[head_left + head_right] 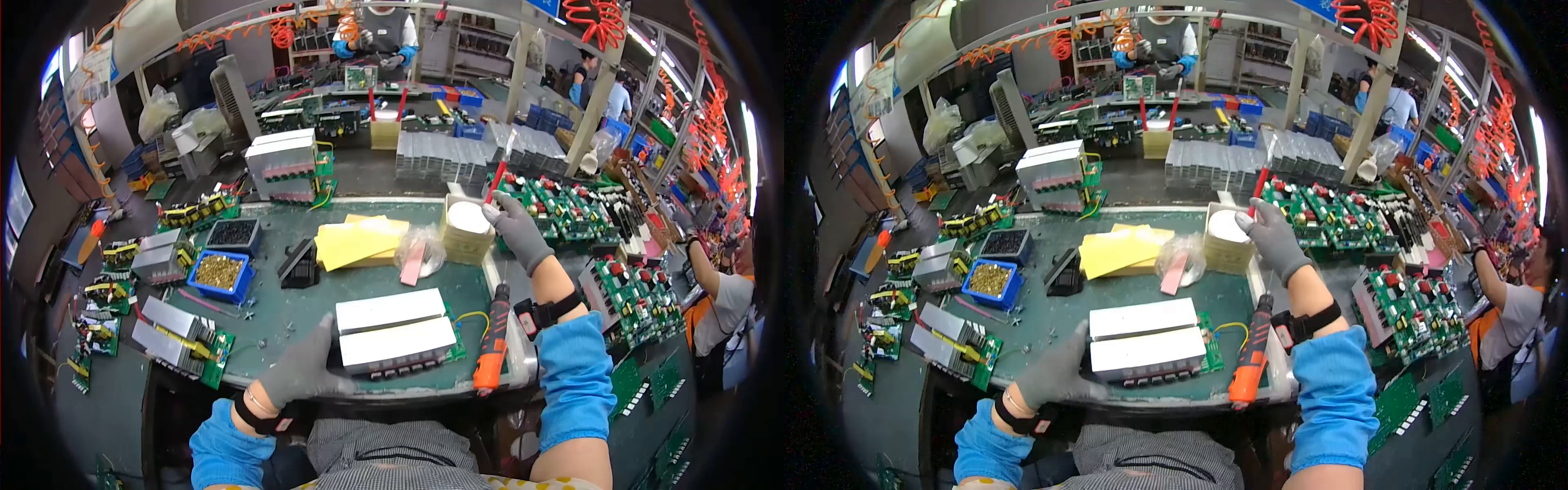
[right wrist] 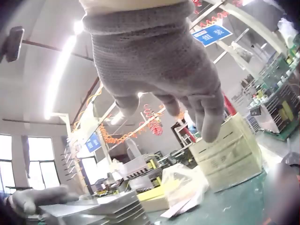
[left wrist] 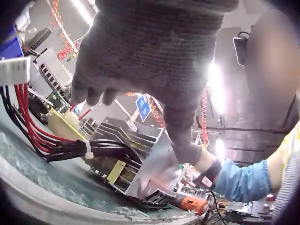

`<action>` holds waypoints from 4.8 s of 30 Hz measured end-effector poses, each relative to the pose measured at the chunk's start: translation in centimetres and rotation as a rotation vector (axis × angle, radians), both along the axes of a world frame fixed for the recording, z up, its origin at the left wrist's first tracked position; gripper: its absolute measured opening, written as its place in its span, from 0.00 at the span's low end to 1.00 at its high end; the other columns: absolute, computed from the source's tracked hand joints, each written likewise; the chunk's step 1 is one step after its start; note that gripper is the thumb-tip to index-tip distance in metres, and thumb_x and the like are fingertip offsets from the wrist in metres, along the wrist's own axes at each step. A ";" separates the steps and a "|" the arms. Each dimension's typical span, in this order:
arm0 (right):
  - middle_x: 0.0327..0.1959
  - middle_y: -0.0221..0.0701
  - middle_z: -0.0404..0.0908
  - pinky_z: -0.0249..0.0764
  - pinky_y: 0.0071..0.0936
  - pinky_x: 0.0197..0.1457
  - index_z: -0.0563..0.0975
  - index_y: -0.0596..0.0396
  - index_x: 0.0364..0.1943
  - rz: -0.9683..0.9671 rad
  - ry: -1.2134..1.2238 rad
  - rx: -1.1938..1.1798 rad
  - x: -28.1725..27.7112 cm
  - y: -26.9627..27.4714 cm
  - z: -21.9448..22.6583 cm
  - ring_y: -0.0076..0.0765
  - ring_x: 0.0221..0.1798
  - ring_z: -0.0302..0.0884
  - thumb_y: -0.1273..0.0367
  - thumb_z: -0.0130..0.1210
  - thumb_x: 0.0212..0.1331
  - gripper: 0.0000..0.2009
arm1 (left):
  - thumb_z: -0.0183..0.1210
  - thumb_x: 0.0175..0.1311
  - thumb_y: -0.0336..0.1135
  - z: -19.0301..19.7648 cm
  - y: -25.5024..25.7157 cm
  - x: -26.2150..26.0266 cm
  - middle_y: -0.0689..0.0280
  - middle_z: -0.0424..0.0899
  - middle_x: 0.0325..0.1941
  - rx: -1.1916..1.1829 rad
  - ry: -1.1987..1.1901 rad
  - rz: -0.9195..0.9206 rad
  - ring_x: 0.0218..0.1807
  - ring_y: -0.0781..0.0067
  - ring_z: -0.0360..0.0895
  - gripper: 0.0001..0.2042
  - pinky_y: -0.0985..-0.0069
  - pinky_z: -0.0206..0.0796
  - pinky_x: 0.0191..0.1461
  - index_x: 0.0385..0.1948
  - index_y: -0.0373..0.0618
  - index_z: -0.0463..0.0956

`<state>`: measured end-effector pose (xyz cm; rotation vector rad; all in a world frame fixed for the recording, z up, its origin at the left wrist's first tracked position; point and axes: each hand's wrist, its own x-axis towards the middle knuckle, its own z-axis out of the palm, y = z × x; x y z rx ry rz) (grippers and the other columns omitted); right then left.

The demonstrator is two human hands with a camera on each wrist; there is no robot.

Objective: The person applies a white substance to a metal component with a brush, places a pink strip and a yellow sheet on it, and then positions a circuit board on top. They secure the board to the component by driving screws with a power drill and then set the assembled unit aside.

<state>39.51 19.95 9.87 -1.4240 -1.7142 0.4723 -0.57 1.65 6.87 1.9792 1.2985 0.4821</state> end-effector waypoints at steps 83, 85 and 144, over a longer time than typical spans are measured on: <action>0.37 0.41 0.82 0.75 0.40 0.46 0.81 0.58 0.44 0.165 -0.440 0.638 1.3 -2.5 -0.8 0.50 0.42 0.80 0.70 0.62 0.56 0.12 | 0.50 0.66 0.67 -2.9 1.5 -1.3 0.69 0.79 0.30 -0.446 -0.554 0.310 0.26 0.85 0.65 0.33 0.84 0.60 0.28 0.47 0.39 0.78; 0.40 0.40 0.83 0.75 0.34 0.47 0.81 0.59 0.46 0.084 -0.355 0.610 -0.1 -4.6 0.8 0.42 0.42 0.82 0.70 0.61 0.58 0.13 | 0.50 0.66 0.68 -3.1 1.5 -1.3 0.68 0.79 0.31 -0.439 -0.583 0.300 0.27 0.84 0.66 0.35 0.85 0.61 0.29 0.49 0.38 0.77; 0.27 0.32 0.80 0.73 0.27 0.35 0.77 0.58 0.31 0.581 -0.054 0.286 -20.2 -12.0 7.7 0.29 0.30 0.79 0.70 0.64 0.58 0.07 | 0.51 0.64 0.70 -3.5 1.4 -0.7 0.66 0.78 0.31 -0.456 -0.642 0.326 0.27 0.82 0.68 0.34 0.84 0.63 0.29 0.45 0.40 0.76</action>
